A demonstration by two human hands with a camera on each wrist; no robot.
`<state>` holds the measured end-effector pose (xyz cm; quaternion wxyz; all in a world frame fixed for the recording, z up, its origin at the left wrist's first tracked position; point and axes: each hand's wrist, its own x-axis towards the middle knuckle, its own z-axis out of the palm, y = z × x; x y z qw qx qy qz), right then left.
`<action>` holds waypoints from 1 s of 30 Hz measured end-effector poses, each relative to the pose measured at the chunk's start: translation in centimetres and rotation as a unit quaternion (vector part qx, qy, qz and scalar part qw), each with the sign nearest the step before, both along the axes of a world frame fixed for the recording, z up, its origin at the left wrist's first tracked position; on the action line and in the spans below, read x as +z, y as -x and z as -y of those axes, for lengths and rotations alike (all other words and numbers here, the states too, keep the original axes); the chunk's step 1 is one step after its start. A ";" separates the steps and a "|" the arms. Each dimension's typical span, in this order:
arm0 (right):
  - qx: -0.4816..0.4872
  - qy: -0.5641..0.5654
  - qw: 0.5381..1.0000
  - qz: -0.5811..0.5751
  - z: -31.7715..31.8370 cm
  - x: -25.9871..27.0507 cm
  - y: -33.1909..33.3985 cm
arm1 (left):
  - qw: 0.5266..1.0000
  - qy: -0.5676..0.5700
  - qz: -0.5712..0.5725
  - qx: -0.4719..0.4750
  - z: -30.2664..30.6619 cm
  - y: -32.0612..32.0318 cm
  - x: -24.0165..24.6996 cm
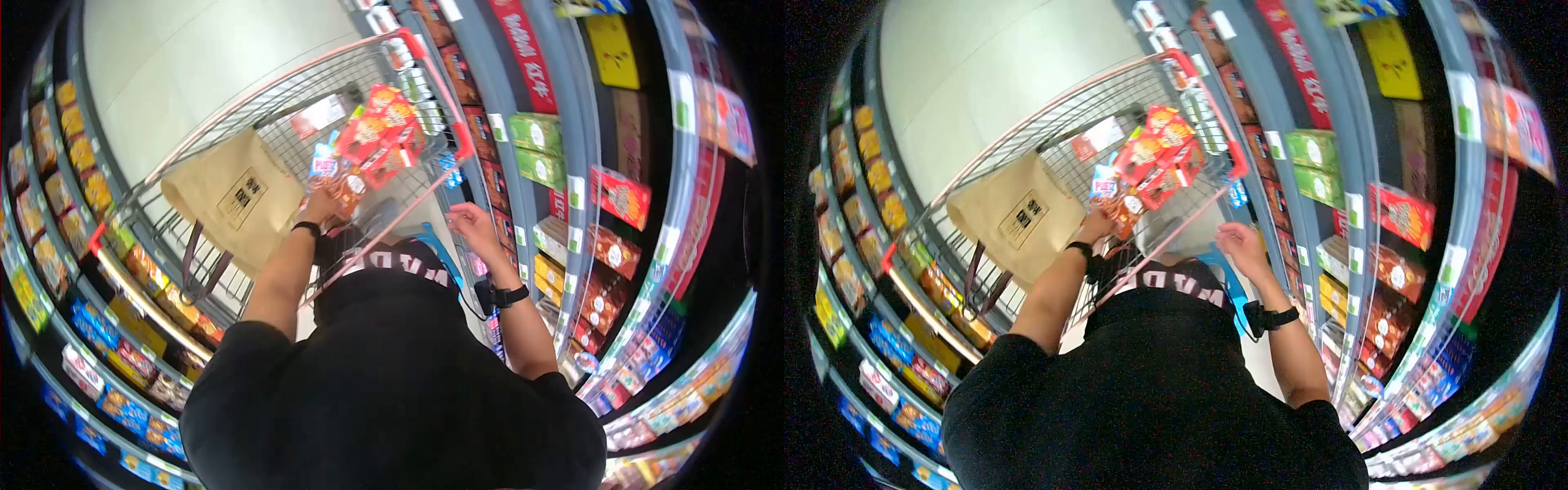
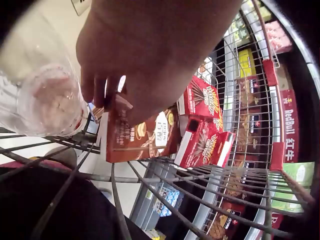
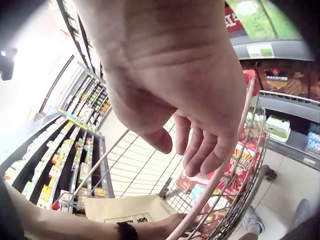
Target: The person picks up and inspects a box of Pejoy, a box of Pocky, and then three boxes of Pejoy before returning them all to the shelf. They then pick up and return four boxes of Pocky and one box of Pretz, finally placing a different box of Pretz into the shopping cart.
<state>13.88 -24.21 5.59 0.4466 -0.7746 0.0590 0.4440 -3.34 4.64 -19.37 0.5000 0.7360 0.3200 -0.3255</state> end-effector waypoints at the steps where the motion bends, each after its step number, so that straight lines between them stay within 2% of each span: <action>1: -0.028 0.011 0.999 0.016 1.9 0.9 -0.3 | 1.000 0.013 -0.017 -0.021 -0.2 0.2 -1.8; 2: -0.051 -0.001 0.998 0.037 4.5 0.9 -0.5 | 0.975 -0.070 0.202 -0.061 -0.2 1.2 -5.4; 3: -0.096 0.000 0.992 0.076 7.0 1.3 -0.6 | 0.895 -0.140 0.414 -0.093 0.4 1.8 -7.8; 4: -0.142 0.000 0.983 0.113 9.3 1.5 -0.5 | 0.953 -0.062 0.287 -0.078 -0.2 0.9 -3.9; 5: -0.185 -0.002 0.971 0.149 11.4 2.0 -0.3 | 0.983 -0.015 0.167 -0.078 -1.3 0.2 -0.6; 6: -0.235 -0.020 0.945 0.228 12.7 2.9 -0.1 | 0.995 0.018 0.042 -0.085 -2.4 -0.6 3.2; 7: -0.274 -0.012 0.915 0.296 14.3 3.8 0.1 | 0.993 0.019 -0.066 -0.100 -3.3 -0.8 4.3; 9: -0.339 0.000 0.843 0.419 17.7 5.2 0.4 | 0.997 0.025 -0.078 0.016 -4.6 1.6 0.4; 13: -0.395 0.137 0.675 0.608 21.3 9.2 -0.2 | 0.997 0.011 -0.030 0.071 -5.7 0.7 8.6; 16: -0.432 0.088 0.635 0.634 22.8 11.9 -2.3 | 0.996 -0.007 0.003 0.087 -5.7 0.5 14.1; 19: -0.427 -0.017 0.679 0.597 25.9 11.5 -4.7 | 0.991 0.036 0.101 0.087 -3.9 0.3 20.6; 22: -0.390 -0.136 0.715 0.564 27.5 10.6 -6.4 | 0.963 0.133 0.215 0.091 -0.4 -1.2 25.3; 23: -0.369 -0.135 0.741 0.544 27.8 10.9 -6.5 | 0.958 0.145 0.234 0.081 0.9 -1.8 26.6; 25: -0.358 -0.101 0.763 0.528 27.8 10.8 -6.3 | 0.943 0.147 0.294 0.050 4.2 -3.3 29.7; 26: -0.304 -0.028 0.725 0.618 26.8 11.8 -5.4 | 0.939 0.130 0.317 0.033 5.7 -3.8 30.6; 27: -0.217 0.026 0.652 0.726 26.4 12.8 -4.5 | 0.933 0.116 0.339 0.014 7.2 -4.2 31.3; 29: -0.209 -0.048 0.625 0.751 24.6 14.3 -1.7 | 0.922 0.116 0.369 0.013 10.9 -5.1 33.2; 30: -0.229 -0.119 0.679 0.687 23.9 14.2 0.6 | 0.916 0.121 0.383 0.009 13.0 -5.4 34.3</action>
